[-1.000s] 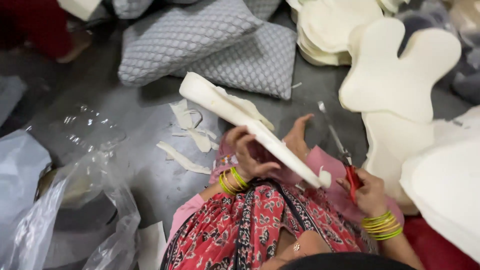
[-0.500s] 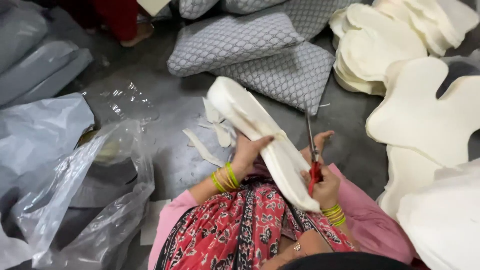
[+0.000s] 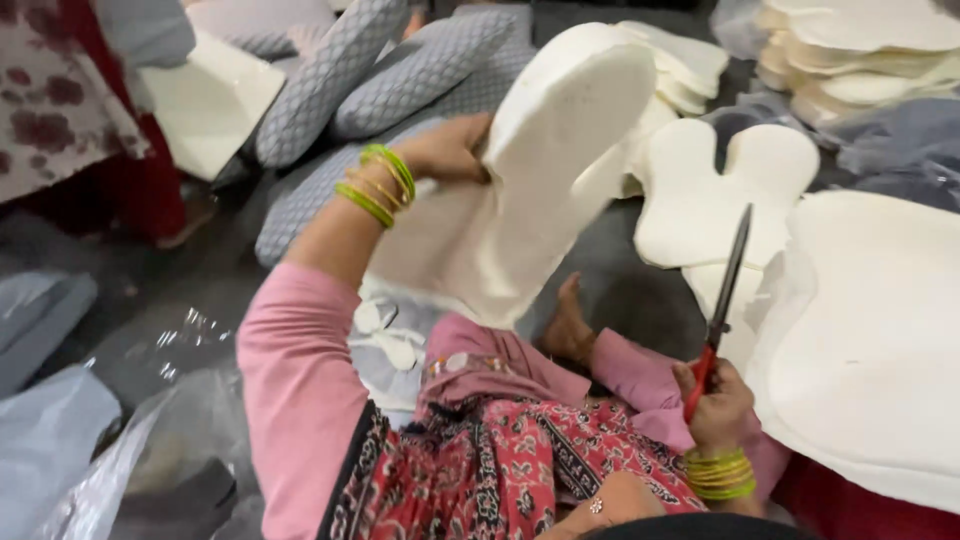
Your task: The person trims excess material from molded foam pillow inserts with scissors.
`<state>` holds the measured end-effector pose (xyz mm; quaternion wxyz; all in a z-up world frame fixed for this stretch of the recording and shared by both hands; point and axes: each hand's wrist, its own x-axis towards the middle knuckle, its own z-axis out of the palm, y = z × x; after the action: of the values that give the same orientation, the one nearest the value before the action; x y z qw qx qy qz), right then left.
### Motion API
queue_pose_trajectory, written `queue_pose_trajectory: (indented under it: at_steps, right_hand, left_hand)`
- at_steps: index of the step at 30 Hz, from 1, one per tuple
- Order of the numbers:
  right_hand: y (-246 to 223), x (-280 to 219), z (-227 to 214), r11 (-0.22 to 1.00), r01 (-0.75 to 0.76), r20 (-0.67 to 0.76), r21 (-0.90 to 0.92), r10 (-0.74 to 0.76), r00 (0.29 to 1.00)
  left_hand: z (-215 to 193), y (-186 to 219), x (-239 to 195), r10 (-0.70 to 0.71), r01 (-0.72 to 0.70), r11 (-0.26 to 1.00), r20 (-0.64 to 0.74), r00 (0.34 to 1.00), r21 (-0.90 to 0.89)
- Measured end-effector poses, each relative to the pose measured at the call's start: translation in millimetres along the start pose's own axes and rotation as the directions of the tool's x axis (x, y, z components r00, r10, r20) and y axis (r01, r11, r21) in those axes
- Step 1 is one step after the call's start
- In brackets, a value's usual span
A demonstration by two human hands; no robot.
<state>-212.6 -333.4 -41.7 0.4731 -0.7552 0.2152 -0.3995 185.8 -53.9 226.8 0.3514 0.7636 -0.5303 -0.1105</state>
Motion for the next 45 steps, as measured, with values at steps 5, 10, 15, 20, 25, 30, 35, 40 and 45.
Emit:
queue_pose_trajectory:
  at_steps: [5,10,15,20,25,30,35,40,45]
  right_hand:
    - [-11.5,-8.7,-35.4,0.971,0.237,-0.119,-0.024,-0.238,0.964]
    - [-64.7,-6.7,-66.6,0.929,0.226,-0.163,-0.293,-0.281,0.946]
    - [-95.0,13.8,-91.6,0.843,0.251,-0.051,-0.476,-0.311,0.949]
    - [-136.5,49.5,-105.1,0.594,0.307,0.218,-0.744,-0.218,0.951]
    - [-148.5,92.8,-111.7,0.416,0.433,0.371,-0.800,-0.224,0.901]
    - [-161.3,118.6,-105.5,0.328,0.519,0.468,-0.790,-0.224,0.855]
    - [-164.2,131.6,-98.0,0.308,0.627,0.552,-0.716,-0.301,0.778]
    - [-180.6,133.4,-89.2,0.267,0.631,0.578,-0.728,-0.256,0.775]
    - [-184.5,136.2,-84.0,0.244,0.682,0.611,-0.690,-0.309,0.729]
  left_hand:
    - [-24.9,28.3,49.1,0.301,-0.320,0.922,0.117,0.947,0.220]
    - [50.8,20.8,84.4,0.181,-0.321,0.891,0.399,0.899,0.319]
    - [95.4,13.8,56.2,0.163,-0.332,0.891,0.462,0.872,0.311]
    - [92.5,32.4,20.5,0.186,-0.262,0.813,0.195,0.963,0.520]
    - [92.3,18.0,19.7,0.241,-0.303,0.791,0.185,0.953,0.531]
    - [89.6,15.5,16.1,0.337,-0.356,0.782,0.133,0.932,0.511]
    - [84.7,7.1,10.5,0.322,-0.344,0.806,0.130,0.938,0.482]
    - [87.4,2.2,6.8,0.389,-0.407,0.804,0.134,0.912,0.433]
    - [92.5,5.2,6.5,0.436,-0.448,0.785,0.133,0.890,0.427]
